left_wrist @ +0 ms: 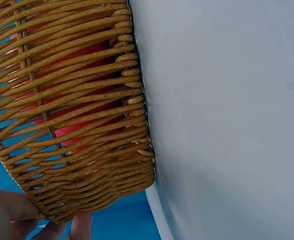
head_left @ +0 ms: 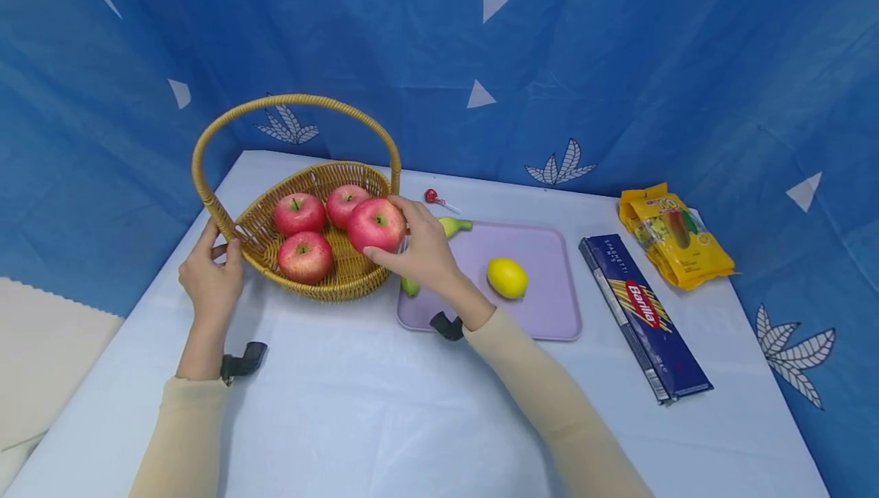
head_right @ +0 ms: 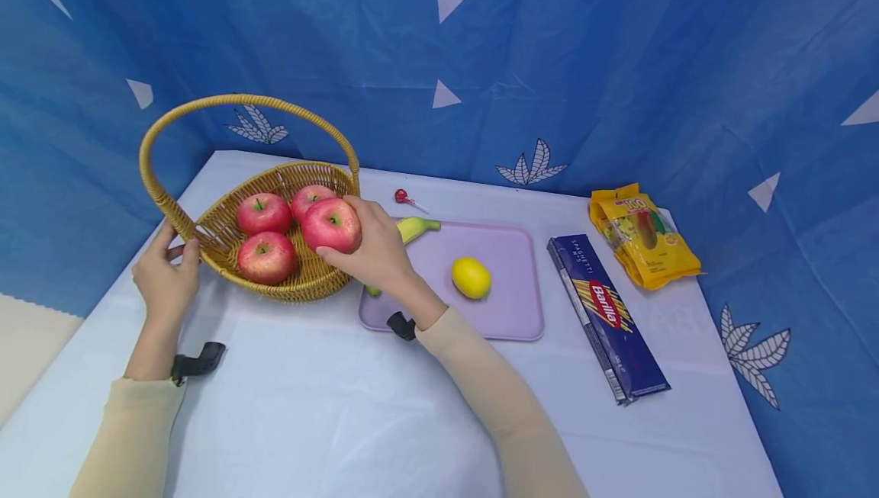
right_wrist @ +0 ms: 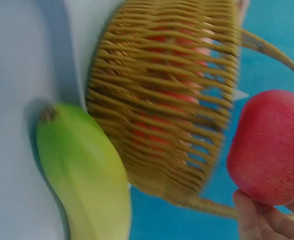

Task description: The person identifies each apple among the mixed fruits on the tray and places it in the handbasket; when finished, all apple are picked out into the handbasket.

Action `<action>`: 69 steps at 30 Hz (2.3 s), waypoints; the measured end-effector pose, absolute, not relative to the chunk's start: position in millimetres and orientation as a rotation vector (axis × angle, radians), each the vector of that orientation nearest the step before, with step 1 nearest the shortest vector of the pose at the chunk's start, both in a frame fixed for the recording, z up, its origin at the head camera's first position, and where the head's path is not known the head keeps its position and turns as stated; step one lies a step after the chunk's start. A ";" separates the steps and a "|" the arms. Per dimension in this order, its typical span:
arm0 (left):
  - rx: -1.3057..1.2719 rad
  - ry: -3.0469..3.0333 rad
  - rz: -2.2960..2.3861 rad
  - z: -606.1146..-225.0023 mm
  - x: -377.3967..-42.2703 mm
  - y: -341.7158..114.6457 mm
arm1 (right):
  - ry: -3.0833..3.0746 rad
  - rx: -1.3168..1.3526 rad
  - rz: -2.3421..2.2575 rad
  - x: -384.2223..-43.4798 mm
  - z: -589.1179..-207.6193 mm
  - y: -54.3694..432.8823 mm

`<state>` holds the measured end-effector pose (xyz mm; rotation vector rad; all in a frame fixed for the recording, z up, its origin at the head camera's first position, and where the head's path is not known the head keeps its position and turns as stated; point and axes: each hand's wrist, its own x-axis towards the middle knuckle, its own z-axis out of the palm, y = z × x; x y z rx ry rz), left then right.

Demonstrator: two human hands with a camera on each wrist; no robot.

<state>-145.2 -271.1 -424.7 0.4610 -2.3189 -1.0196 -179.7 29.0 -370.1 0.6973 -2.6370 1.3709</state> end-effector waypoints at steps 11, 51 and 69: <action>0.468 -2.324 -1.024 -424.0 -144.9 -271.3 | -2.754 0.720 0.769 -192.6 -400.5 -10.9; 0.428 -2.302 -1.055 -426.0 -150.1 -270.3 | -3.013 0.588 0.262 -205.7 -403.2 -30.1; 0.409 -2.474 -0.829 -407.4 -136.9 -271.8 | -2.936 0.870 0.922 -177.1 -357.4 31.6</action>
